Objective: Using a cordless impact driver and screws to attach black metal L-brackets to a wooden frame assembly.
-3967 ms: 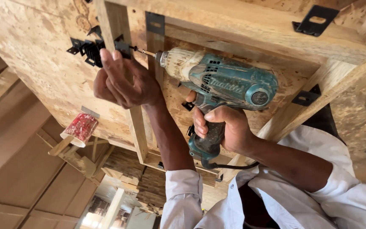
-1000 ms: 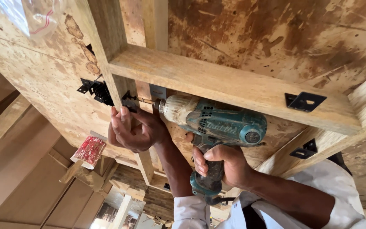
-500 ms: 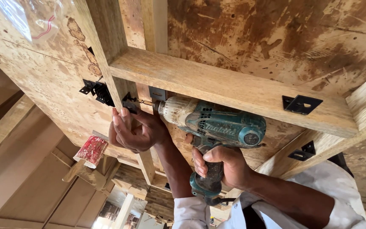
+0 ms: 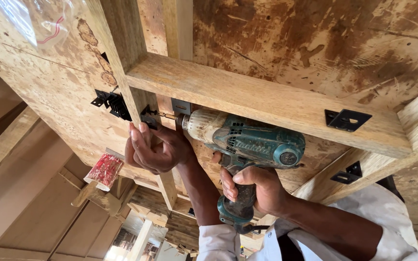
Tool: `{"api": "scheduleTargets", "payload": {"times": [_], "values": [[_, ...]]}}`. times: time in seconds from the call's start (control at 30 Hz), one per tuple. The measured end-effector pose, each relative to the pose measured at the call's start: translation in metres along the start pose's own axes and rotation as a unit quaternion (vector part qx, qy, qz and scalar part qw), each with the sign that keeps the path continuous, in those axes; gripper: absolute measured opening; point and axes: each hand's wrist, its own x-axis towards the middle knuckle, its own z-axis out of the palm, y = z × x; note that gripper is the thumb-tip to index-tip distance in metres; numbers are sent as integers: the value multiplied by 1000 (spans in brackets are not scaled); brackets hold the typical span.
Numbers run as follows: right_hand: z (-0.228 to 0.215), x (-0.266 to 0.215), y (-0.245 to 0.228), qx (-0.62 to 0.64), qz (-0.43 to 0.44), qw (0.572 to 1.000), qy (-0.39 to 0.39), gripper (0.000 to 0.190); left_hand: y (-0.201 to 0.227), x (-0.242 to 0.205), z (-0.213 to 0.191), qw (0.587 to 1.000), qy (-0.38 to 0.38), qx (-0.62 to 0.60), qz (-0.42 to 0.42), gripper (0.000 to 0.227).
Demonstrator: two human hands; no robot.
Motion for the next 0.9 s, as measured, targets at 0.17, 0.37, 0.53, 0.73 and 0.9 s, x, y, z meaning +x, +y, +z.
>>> {"api": "scheduleTargets", "payload": {"times": [0.17, 0.37, 0.53, 0.73, 0.9], "values": [[-4, -1, 2, 15, 8, 1000, 9, 45, -1, 3, 0, 1000, 3, 0, -4, 27], [-9, -2, 6, 36, 23, 999, 22, 43, 7, 11, -1, 1000, 7, 19, 12, 26], [-7, 0, 4, 49, 35, 998, 25, 43, 8, 11, 0, 1000, 1, 20, -4, 25], [-1, 3, -2, -4, -1, 1000, -1, 41, 8, 14, 0, 1000, 11, 28, -7, 27], [3, 5, -5, -28, 10, 1000, 3, 46, 3, 13, 2, 999, 24, 13, 21, 22]]}}
